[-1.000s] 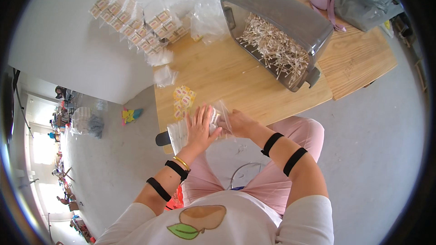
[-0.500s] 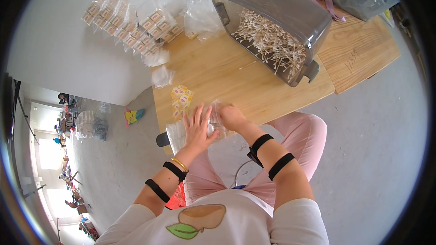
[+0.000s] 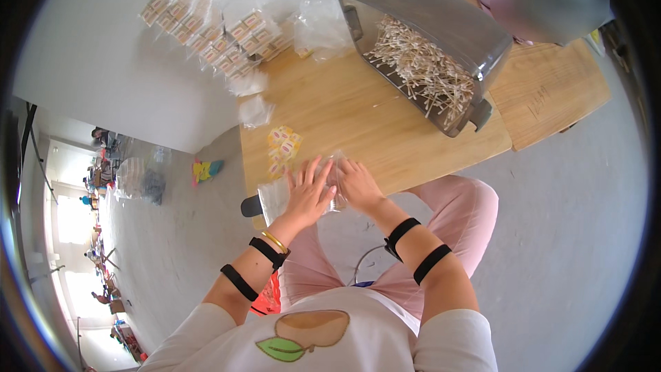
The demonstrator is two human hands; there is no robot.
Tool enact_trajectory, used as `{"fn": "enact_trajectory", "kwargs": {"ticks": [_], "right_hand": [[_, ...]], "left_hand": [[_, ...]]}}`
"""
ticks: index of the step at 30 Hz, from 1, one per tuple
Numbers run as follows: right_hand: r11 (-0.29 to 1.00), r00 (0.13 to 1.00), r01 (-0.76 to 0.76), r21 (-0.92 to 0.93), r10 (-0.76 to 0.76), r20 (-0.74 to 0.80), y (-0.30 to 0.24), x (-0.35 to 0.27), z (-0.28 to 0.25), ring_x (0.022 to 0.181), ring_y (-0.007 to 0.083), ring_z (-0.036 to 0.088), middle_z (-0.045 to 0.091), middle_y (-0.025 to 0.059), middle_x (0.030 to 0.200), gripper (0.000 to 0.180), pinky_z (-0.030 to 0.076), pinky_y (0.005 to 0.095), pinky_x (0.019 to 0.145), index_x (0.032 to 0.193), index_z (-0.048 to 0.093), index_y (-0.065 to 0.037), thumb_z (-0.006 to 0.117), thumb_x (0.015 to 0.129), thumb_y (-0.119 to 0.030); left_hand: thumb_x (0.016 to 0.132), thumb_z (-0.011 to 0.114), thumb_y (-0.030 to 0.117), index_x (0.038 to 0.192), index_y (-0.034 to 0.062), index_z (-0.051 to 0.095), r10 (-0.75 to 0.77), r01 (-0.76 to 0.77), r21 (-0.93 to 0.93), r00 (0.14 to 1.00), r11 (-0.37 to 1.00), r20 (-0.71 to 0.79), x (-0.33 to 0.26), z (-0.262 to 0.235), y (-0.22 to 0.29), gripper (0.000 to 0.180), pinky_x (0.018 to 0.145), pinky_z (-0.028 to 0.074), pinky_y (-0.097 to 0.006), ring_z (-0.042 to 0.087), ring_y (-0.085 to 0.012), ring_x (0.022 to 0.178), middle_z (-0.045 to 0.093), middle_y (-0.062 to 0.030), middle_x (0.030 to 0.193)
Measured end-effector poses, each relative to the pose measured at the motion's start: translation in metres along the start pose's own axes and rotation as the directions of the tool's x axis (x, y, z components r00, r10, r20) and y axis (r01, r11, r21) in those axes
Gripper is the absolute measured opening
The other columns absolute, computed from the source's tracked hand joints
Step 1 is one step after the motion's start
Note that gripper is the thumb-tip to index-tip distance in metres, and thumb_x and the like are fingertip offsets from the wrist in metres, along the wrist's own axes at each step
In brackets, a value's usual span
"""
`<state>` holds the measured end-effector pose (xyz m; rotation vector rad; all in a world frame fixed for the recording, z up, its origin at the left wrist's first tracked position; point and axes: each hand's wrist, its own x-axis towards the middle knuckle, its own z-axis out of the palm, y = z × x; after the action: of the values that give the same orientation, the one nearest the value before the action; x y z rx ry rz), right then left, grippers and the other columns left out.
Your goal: Counting and packaging plastic sleeves of a manufactured commodity and arranging loose swabs on a workbench.
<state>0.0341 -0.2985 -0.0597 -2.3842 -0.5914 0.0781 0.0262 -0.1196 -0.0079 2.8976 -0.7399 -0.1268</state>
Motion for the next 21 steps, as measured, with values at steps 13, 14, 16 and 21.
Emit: {"fn": "enact_trajectory", "kwargs": {"ticks": [13, 14, 16, 21], "right_hand": [[0.589, 0.958, 0.152, 0.794, 0.109, -0.264, -0.001, 0.002, 0.061, 0.14, 0.0341, 0.042, 0.04, 0.022, 0.153, 0.049, 0.032, 0.0415, 0.116, 0.15, 0.038, 0.002, 0.041, 0.107, -0.021], [0.654, 0.952, 0.144, 0.743, 0.115, -0.285, -0.003, 0.002, 0.06, 0.139, 0.0343, 0.042, 0.041, 0.0222, 0.152, 0.048, 0.033, 0.0415, 0.116, 0.149, 0.04, 0.002, 0.041, 0.107, -0.022], [0.693, 0.953, 0.111, 0.712, 0.13, -0.275, -0.009, 0.0, 0.051, 0.136, 0.0348, 0.045, 0.045, 0.0227, 0.148, 0.047, 0.034, 0.0415, 0.114, 0.146, 0.044, 0.002, 0.041, 0.107, -0.024], [0.783, 0.937, 0.036, 0.621, 0.19, -0.293, -0.009, 0.001, 0.047, 0.127, 0.0337, 0.052, 0.054, 0.0226, 0.136, 0.045, 0.04, 0.0402, 0.108, 0.139, 0.052, 0.003, 0.04, 0.108, -0.027]], "left_hand": [[0.102, 0.043, 0.036, 0.156, 0.0111, 0.031, -0.027, 0.005, -0.119, 0.982, 0.993, -0.188, 0.001, 0.011, 0.012, 0.06, 0.12, 0.01, -0.064, 0.024, -0.0401, 0.149, 0.029, -0.0152, 0.161], [0.102, 0.044, 0.036, 0.156, 0.0106, 0.031, -0.012, -0.02, -0.161, 0.98, 0.987, -0.2, 0.0, 0.007, 0.013, 0.06, 0.12, 0.011, -0.063, 0.024, -0.0402, 0.149, 0.028, -0.0156, 0.161], [0.102, 0.047, 0.035, 0.155, 0.0098, 0.032, -0.086, 0.001, -0.323, 0.965, 0.946, -0.248, -0.011, -0.01, 0.01, 0.061, 0.121, 0.011, -0.06, 0.023, -0.0393, 0.15, 0.028, -0.0181, 0.16], [0.101, 0.053, 0.037, 0.153, 0.0041, 0.03, -0.432, 0.262, -0.395, 0.786, 0.881, -0.442, -0.069, -0.01, -0.075, 0.066, 0.111, 0.036, -0.051, 0.046, -0.0404, 0.136, 0.049, -0.0244, 0.145]]}}
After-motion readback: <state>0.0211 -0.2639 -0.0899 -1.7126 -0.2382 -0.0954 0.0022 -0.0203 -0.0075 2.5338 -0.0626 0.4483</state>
